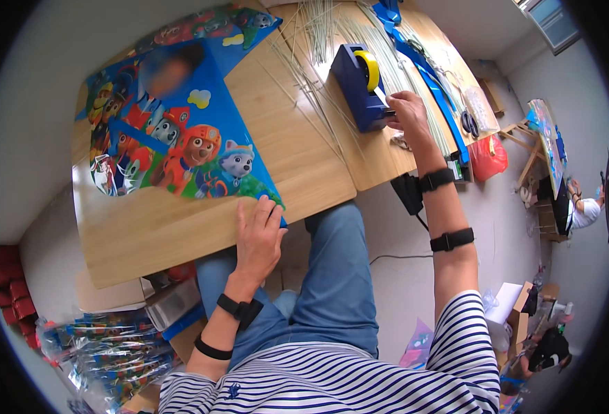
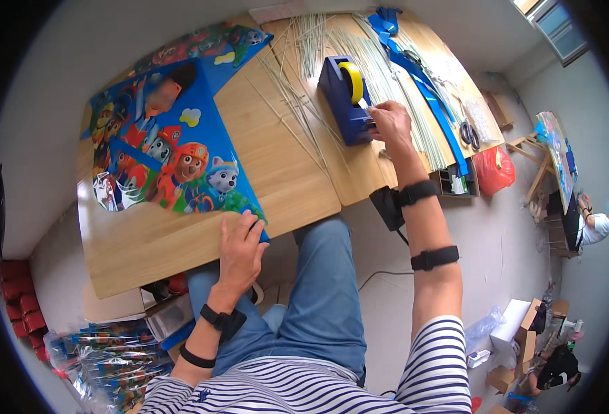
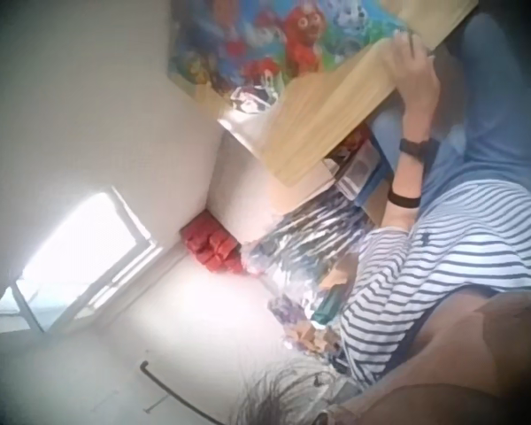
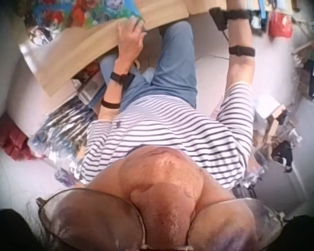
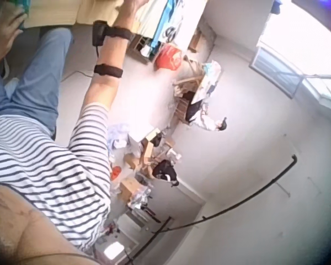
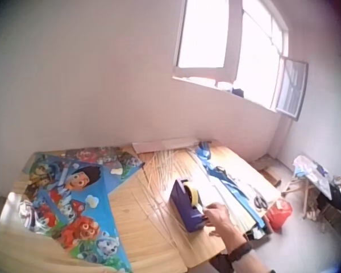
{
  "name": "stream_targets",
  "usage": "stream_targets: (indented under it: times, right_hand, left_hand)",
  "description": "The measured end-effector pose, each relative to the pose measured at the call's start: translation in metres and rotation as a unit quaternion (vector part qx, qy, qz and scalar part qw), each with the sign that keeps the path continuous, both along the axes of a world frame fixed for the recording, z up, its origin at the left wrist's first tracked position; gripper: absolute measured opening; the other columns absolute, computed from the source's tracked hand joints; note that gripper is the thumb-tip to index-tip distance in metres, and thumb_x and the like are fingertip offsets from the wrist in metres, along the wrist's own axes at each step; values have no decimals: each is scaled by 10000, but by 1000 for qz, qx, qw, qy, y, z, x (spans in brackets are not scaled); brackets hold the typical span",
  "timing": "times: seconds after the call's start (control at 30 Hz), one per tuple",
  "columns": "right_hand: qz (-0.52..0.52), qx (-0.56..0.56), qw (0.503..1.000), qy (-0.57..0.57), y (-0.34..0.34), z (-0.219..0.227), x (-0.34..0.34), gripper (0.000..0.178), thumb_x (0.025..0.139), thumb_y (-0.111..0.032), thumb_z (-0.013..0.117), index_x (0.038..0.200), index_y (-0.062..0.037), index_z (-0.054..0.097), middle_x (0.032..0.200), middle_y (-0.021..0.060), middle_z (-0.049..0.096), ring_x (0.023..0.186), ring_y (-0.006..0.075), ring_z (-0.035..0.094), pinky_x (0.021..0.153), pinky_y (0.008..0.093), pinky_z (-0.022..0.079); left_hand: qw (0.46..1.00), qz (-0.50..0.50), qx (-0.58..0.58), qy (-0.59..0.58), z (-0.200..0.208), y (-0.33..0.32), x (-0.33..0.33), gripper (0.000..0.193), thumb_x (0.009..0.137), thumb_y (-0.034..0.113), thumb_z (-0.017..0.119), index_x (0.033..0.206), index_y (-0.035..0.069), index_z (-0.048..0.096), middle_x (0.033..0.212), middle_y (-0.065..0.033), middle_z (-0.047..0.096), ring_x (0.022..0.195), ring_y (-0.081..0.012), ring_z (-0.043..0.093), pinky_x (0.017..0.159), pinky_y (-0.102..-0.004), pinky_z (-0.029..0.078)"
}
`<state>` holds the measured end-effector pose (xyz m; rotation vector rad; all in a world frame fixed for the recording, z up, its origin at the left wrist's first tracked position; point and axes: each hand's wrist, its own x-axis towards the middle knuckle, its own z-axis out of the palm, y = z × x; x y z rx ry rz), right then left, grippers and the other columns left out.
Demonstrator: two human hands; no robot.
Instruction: The person is assembling a kite by applying tape and attaching blue ribbon tails to the edges of the kite material.
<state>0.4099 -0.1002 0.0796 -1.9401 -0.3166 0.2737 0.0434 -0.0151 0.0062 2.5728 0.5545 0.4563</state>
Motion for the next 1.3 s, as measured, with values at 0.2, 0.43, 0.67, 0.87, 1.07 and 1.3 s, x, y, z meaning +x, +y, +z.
stream_targets:
  times: [0.2, 0.43, 0.67, 0.87, 1.07, 1.3]
  right_hand:
    - [54, 25, 995, 84, 1, 2, 11, 263, 809, -163, 680, 879, 80, 608, 793, 144, 647, 560, 188, 632, 535, 283, 563]
    - [57, 154, 976, 140, -16, -14, -4, 149, 870, -56, 635, 874, 81, 577, 796, 168, 642, 663, 263, 701, 597, 331, 611]
    - [16, 412, 822, 392, -45, -53, -25, 233, 933, -135, 620, 1057, 57, 571, 797, 79, 618, 789, 229, 677, 753, 356, 599]
    - [-2, 473, 727, 498, -69, -86, -31, 269, 915, -182, 670, 1047, 28, 568, 777, 32, 591, 694, 142, 609, 628, 264, 544]
    - [-105, 359, 843, 386, -31, -46, -38, 204, 861, -138, 722, 960, -2, 606, 827, 96, 628, 684, 178, 639, 632, 303, 573]
    - [-142, 272, 887, 346, -13, -57, -24, 107, 864, -76, 667, 893, 7, 605, 762, 102, 628, 576, 149, 588, 498, 256, 469]
  left_hand:
    - [1000, -3, 25, 6, -3, 2, -2, 455, 782, 104, 727, 1204, 9, 586, 1267, -100, 541, 1309, -268, 464, 1133, -582, 237]
    - [999, -3, 30, 12, 0, 2, 1, 433, 779, 80, 722, 1190, 20, 604, 1251, -100, 559, 1289, -272, 482, 1110, -602, 249]
    - [999, 2, 37, 23, -2, 0, 0, 437, 779, 95, 725, 1194, 30, 605, 1260, -87, 553, 1302, -257, 469, 1111, -605, 239]
    - [999, 7, 44, 26, -2, -2, -1, 437, 781, 102, 725, 1194, 35, 603, 1258, -75, 546, 1307, -254, 462, 1110, -603, 237]
    - [999, 9, 43, 23, -4, 0, -1, 477, 762, 115, 744, 1205, 45, 582, 1265, -65, 531, 1306, -243, 470, 1085, -655, 224]
    - [996, 33, 69, 35, -1, -6, -1, 458, 760, 148, 743, 1186, 59, 603, 1261, -41, 528, 1313, -262, 430, 1075, -692, 195]
